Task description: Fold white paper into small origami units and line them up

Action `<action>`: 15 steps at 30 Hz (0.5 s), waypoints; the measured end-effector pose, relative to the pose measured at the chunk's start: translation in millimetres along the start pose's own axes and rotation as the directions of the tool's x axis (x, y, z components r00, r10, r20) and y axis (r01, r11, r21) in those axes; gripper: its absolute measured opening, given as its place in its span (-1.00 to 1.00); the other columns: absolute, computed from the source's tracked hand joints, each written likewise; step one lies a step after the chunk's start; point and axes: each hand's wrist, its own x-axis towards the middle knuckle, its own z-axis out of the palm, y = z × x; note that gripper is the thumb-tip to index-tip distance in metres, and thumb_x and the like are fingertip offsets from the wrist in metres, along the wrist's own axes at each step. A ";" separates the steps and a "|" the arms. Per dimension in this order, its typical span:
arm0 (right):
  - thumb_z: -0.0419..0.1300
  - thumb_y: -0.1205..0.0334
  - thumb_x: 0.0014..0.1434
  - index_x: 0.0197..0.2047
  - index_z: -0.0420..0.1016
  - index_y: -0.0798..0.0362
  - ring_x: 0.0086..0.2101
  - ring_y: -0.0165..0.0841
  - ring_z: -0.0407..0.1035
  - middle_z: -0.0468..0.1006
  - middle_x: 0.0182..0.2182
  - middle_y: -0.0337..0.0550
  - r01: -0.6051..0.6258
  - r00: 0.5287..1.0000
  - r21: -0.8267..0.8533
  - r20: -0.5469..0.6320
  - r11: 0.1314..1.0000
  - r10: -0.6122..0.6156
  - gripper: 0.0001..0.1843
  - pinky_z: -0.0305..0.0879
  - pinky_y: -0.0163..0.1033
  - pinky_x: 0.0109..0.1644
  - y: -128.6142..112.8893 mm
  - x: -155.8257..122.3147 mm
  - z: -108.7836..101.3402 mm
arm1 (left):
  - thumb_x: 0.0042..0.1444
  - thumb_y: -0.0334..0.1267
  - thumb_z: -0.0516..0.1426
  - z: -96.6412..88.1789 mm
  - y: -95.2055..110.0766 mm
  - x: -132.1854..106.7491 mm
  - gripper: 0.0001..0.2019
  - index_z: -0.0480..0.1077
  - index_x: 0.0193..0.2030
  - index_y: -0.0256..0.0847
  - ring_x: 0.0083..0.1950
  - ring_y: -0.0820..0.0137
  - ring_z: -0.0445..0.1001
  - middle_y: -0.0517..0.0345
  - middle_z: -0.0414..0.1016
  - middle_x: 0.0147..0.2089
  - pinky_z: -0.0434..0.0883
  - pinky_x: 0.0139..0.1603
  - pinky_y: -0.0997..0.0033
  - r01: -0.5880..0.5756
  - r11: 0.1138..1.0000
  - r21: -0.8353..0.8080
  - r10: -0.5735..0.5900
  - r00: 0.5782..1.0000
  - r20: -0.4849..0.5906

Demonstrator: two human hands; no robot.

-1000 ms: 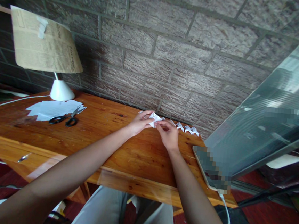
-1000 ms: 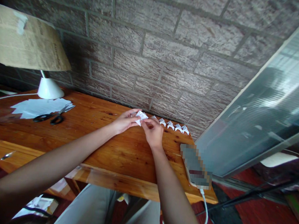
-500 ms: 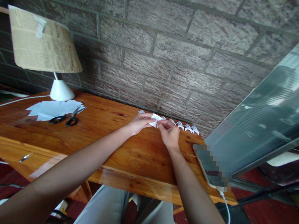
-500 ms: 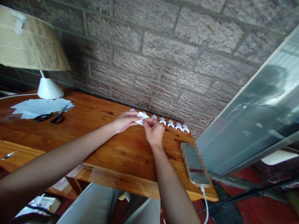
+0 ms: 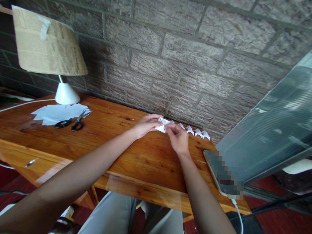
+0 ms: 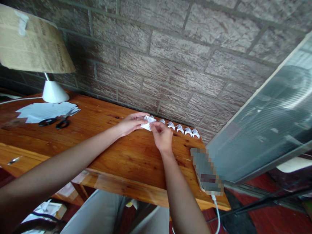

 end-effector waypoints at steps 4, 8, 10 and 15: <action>0.25 -0.05 0.06 -0.28 0.58 0.00 -0.30 -0.27 0.47 0.62 -0.29 -0.13 -0.001 1.000 0.041 0.009 0.999 0.000 -0.70 0.37 -0.18 -0.15 0.4 1.6 -2.5 | -0.26 -0.33 0.39 -1.5 3.1 -1.4 -0.37 0.41 0.05 -0.18 -0.15 0.33 0.53 0.05 0.57 -0.20 0.38 0.01 0.23 -0.037 0.998 0.060 0.034 0.999 0.039; 0.29 -0.05 0.01 -0.25 0.56 -0.01 -0.31 -0.27 0.47 0.62 -0.32 -0.14 -0.034 0.998 0.065 0.057 0.997 0.031 -0.68 0.38 -0.17 -0.17 1.3 2.7 -3.2 | -0.28 -0.30 0.40 -0.1 4.5 -4.3 -0.34 0.40 0.07 -0.23 -0.23 0.33 0.53 0.05 0.57 -0.24 0.42 -0.05 0.19 -0.082 0.988 0.128 0.076 0.996 0.052; 0.32 -0.03 -0.02 -0.24 0.54 -0.01 -0.30 -0.26 0.47 0.61 -0.32 -0.15 -0.040 0.994 0.081 0.101 0.996 0.032 -0.68 0.39 -0.17 -0.17 2.4 2.9 -3.3 | -0.27 -0.27 0.39 0.5 5.6 -5.7 -0.38 0.42 0.03 -0.22 -0.23 0.32 0.52 0.06 0.56 -0.22 0.44 -0.07 0.16 -0.079 0.987 0.137 0.072 0.996 0.055; 0.34 0.02 -0.05 -0.32 0.51 -0.01 -0.33 -0.30 0.46 0.59 -0.34 -0.17 -0.030 0.993 0.075 0.116 0.997 0.021 -0.73 0.37 -0.20 -0.19 5.2 1.7 -5.2 | -0.26 -0.25 0.39 -0.6 8.3 -5.9 -0.54 0.49 -0.13 -0.23 -0.22 0.33 0.51 0.05 0.55 -0.19 0.46 -0.10 0.18 -0.043 0.984 0.172 0.040 0.999 0.023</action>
